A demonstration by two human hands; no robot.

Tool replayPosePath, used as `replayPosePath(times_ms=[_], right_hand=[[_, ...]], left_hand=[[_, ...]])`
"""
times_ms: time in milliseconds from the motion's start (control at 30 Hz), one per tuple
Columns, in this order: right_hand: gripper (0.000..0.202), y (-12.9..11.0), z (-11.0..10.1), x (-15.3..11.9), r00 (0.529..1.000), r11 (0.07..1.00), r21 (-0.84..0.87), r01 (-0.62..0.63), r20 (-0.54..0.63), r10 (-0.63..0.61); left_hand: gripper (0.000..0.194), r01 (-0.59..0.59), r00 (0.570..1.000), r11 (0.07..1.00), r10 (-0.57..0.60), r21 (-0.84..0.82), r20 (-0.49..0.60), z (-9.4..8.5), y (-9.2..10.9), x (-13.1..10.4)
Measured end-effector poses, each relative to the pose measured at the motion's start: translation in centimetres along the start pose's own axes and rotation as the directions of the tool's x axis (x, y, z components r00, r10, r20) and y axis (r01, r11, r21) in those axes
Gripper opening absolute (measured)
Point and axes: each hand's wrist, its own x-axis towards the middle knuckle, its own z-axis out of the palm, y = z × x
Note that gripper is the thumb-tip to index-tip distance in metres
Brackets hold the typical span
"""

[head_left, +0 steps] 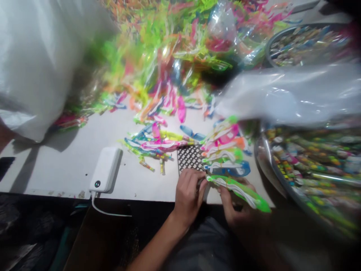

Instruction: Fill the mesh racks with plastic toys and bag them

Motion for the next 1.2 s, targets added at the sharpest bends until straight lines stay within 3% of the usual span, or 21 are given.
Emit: replayPosePath(times_ms=[100, 167, 267, 467, 900, 1000, 1067, 1200], right_hand=[[0.007, -0.4, 0.1, 1.0, 0.972, 0.972, -0.047, 0.229, -0.045, -0.231], [0.009, -0.3, 0.2, 1.2, 0.961, 0.959, -0.093, 0.268, -0.050, -0.273], [0.010, -0.1, 0.6, 1.0, 0.975, 0.972, -0.085, 0.220, -0.024, -0.223], [0.010, 0.7, 1.5, 0.8, 0.982, 0.978, 0.096, 0.186, -0.025, -0.185], [0.032, 0.5, 1.9, 0.9, 0.985, 0.933, 0.340, -0.115, 0.160, 0.063], [0.030, 0.7, 1.6, 1.0, 0.981, 0.928, 0.359, -0.105, 0.190, 0.037], [0.027, 1.1, 1.5, 0.7, 0.981, 0.932, 0.359, -0.049, 0.193, -0.023], [0.038, 1.9, 2.4, -0.3, 0.983, 0.976, 0.220, 0.000, 0.178, -0.040]], left_hand=[[0.012, -0.001, 1.000, 0.999, 0.001, 0.032, 0.018, -0.3, -0.1, 0.2], [0.011, -0.007, 0.999, 0.999, 0.005, 0.039, 0.034, -0.4, -0.2, 0.4], [0.008, -0.014, 0.999, 0.999, 0.011, 0.050, 0.051, -0.4, -0.5, 0.5], [0.005, 0.005, 0.993, 0.996, -0.015, 0.087, 0.115, -0.7, -0.5, 0.8], [0.009, 0.027, 0.992, 0.988, -0.045, 0.152, 0.114, -0.3, -0.8, 0.8], [0.010, 0.030, 0.983, 0.996, -0.045, 0.088, 0.176, -1.2, -0.5, 0.4], [0.024, 0.031, 0.983, 0.998, -0.042, 0.060, 0.179, -2.6, -0.6, 0.0], [0.028, 0.144, 0.989, 0.948, -0.145, 0.283, -0.018, -6.1, -1.8, -0.2]])
